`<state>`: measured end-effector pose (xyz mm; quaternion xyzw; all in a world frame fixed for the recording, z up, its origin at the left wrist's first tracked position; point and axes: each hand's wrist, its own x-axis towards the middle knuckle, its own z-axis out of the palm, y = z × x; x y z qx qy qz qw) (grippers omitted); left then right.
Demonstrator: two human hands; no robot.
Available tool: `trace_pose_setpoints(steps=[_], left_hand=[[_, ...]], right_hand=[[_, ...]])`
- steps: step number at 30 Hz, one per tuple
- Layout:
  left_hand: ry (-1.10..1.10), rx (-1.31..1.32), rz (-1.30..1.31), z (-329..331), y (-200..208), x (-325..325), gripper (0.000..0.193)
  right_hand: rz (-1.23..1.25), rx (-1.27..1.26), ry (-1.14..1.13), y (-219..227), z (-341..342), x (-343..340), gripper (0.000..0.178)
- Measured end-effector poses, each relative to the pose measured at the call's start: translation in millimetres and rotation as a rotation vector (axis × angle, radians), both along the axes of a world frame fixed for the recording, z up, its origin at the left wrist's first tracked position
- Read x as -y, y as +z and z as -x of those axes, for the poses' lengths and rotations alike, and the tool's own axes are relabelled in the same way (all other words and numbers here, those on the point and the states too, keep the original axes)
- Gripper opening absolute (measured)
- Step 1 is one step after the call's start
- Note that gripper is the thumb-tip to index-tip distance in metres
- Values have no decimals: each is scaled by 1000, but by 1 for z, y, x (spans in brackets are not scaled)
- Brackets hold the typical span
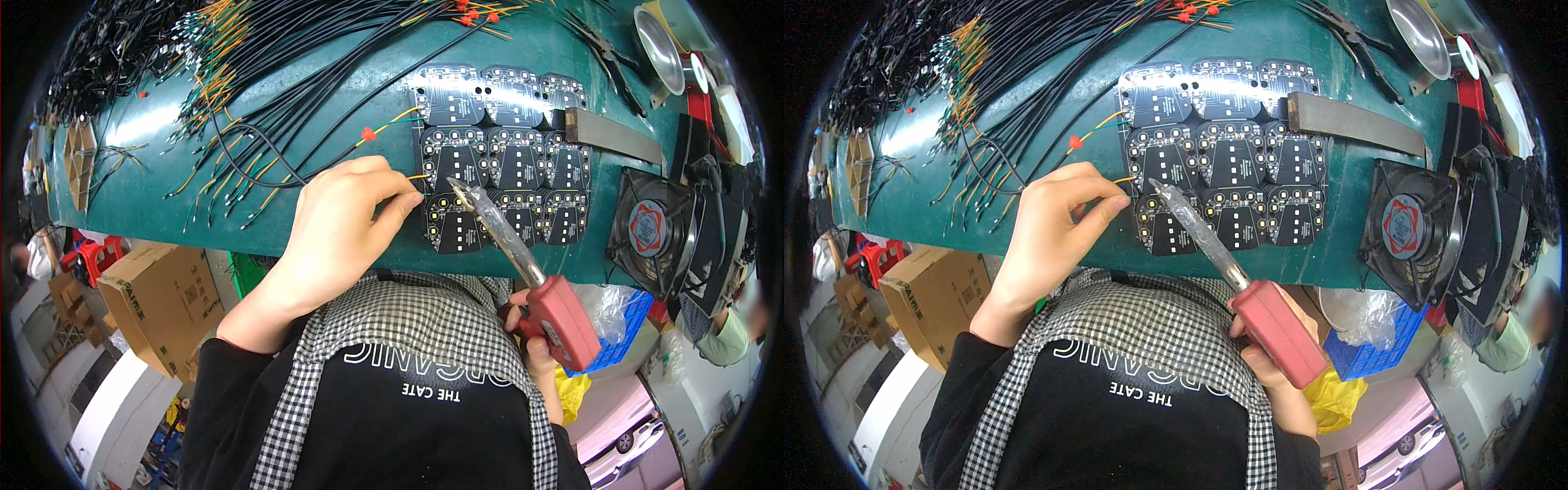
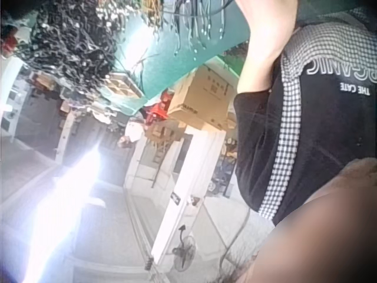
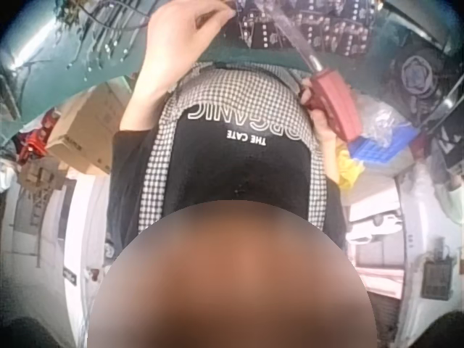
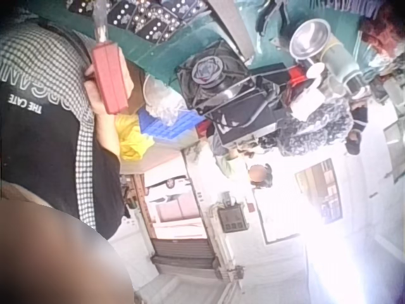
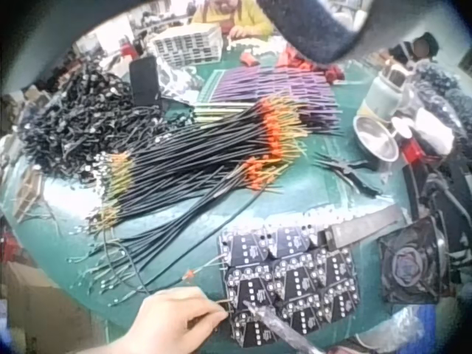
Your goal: The person places soldered circuit board panels into a storage crate under the workbench, then solders wires onto circuit boards on the table using a handheld soldering tool.
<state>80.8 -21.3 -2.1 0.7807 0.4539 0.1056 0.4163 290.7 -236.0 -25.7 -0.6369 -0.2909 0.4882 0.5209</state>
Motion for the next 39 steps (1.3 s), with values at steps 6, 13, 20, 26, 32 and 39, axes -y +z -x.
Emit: trace_pose_setpoints(steps=[6, 13, 20, 26, 32, 39], left_hand=[[-28, -102, -127, -7, 1, 3, 10], [-39, -118, -181, -8, -1, 5, 11], [-45, -150, -273, -11, -3, 9, 14], [-69, -163, -315, -12, -2, 8, 12], [-88, -163, -335, -13, -1, 8, 11], [-116, -173, -433, -13, -2, 7, 10]], right_hand=[[-17, 57, 81, -6, -4, 4, 91], [-26, 30, 95, -5, -4, 1, 87], [-100, 110, 121, -16, -5, 9, 82], [-93, 217, 178, -27, -12, 21, 80], [-64, 134, 116, -20, -6, 11, 82], [82, -3, -41, 9, 1, -4, 89]])
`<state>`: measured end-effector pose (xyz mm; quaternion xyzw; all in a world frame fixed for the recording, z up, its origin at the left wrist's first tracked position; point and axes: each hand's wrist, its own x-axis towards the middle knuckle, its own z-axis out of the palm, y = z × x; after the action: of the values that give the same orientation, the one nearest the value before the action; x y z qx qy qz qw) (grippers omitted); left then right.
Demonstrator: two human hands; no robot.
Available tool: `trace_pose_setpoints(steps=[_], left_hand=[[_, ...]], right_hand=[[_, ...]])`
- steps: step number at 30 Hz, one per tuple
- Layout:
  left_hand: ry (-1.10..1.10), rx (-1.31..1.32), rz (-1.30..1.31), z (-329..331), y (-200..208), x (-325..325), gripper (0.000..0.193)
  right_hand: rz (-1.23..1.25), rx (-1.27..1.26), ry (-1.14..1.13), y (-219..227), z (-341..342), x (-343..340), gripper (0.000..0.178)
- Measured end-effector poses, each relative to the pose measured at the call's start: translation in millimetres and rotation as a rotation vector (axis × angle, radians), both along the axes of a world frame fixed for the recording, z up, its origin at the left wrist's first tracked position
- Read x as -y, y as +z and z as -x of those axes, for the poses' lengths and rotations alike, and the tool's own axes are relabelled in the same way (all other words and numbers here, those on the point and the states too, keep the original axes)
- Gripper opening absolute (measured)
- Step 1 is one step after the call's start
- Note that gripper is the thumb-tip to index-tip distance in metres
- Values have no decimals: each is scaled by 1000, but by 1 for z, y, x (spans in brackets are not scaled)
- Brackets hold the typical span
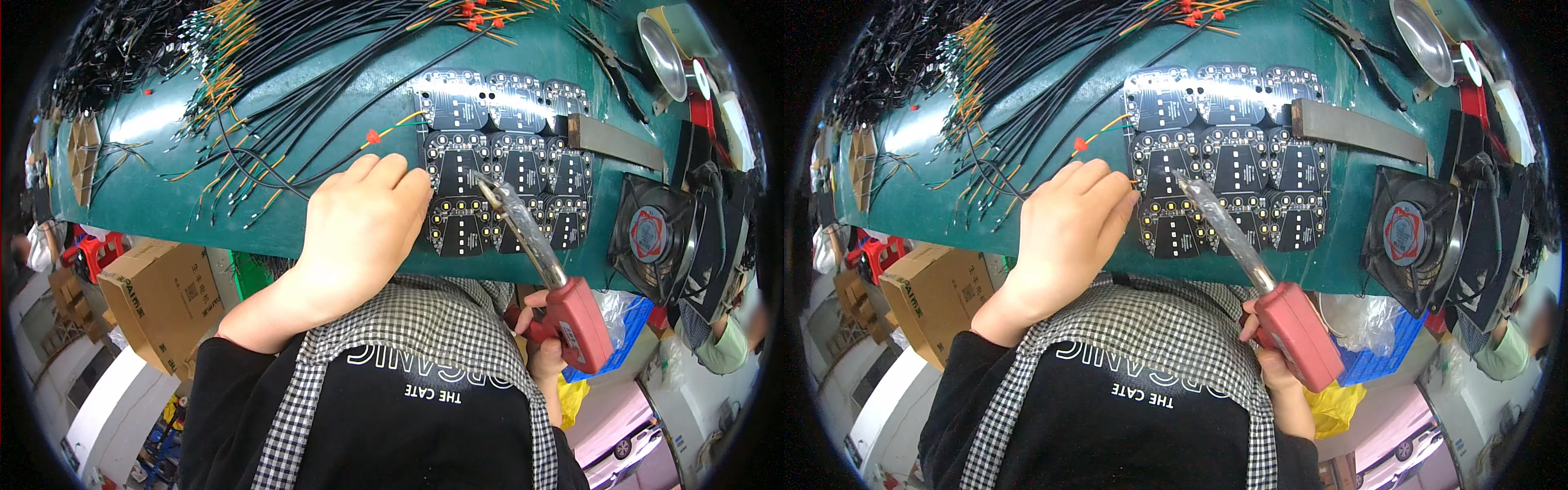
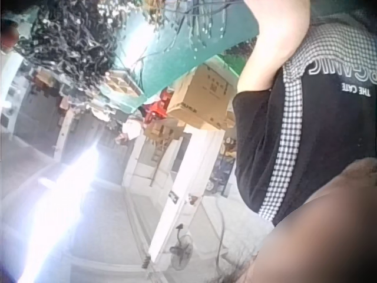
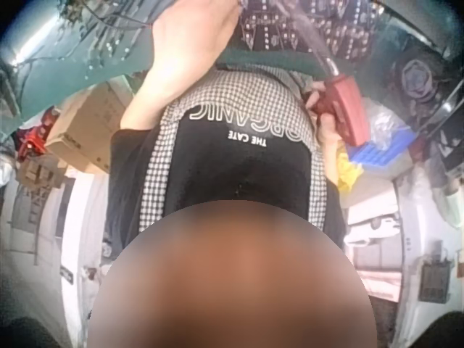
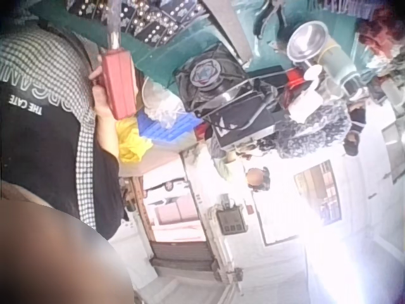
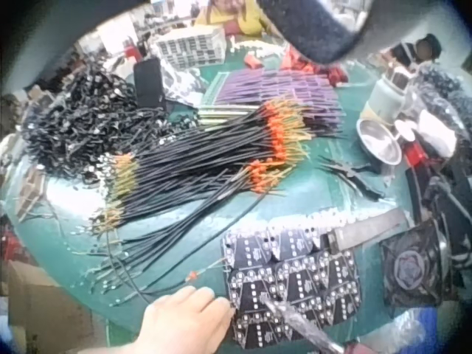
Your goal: The person places soldered circuit board panels into a storage crate under the workbench, then solders wires onto circuit boards on the table using a handheld soldering tool.
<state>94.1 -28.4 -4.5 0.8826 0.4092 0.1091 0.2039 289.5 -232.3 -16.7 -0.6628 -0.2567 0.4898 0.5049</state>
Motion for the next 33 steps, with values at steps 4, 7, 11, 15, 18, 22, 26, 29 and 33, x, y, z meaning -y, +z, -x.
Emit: trace_pose_setpoints(steps=[4, 7, 11, 15, 18, 22, 26, 29, 33], left_hand=[[-39, -39, -58, 2, 7, -2, 14], [-60, -15, -64, 3, 15, -6, 17], [-89, -100, -161, -4, 20, -14, 19], [-123, -185, -81, -7, 26, -20, 14], [-122, 38, 10, -4, 34, -40, 17], [-215, 238, -50, -36, 15, -101, 13], [-241, 10, -148, -90, -22, -148, 18], [-196, -48, -208, -106, -37, -158, 19], [-200, -71, -250, -102, -39, -156, 13]], right_hand=[[-31, -15, -50, 0, 1, -2, 92], [-57, -23, -69, -2, -2, -1, 91], [-97, 26, -86, -5, -7, 2, 91], [-112, -61, -83, -8, -11, 7, 91], [-128, -93, -113, -8, -15, 8, 90], [-138, -35, -182, -8, -18, 5, 91], [-162, 53, -237, -6, -16, 4, 90], [-219, 20, -257, -5, -13, 8, 88], [-254, 15, -266, -6, -13, 11, 86]])
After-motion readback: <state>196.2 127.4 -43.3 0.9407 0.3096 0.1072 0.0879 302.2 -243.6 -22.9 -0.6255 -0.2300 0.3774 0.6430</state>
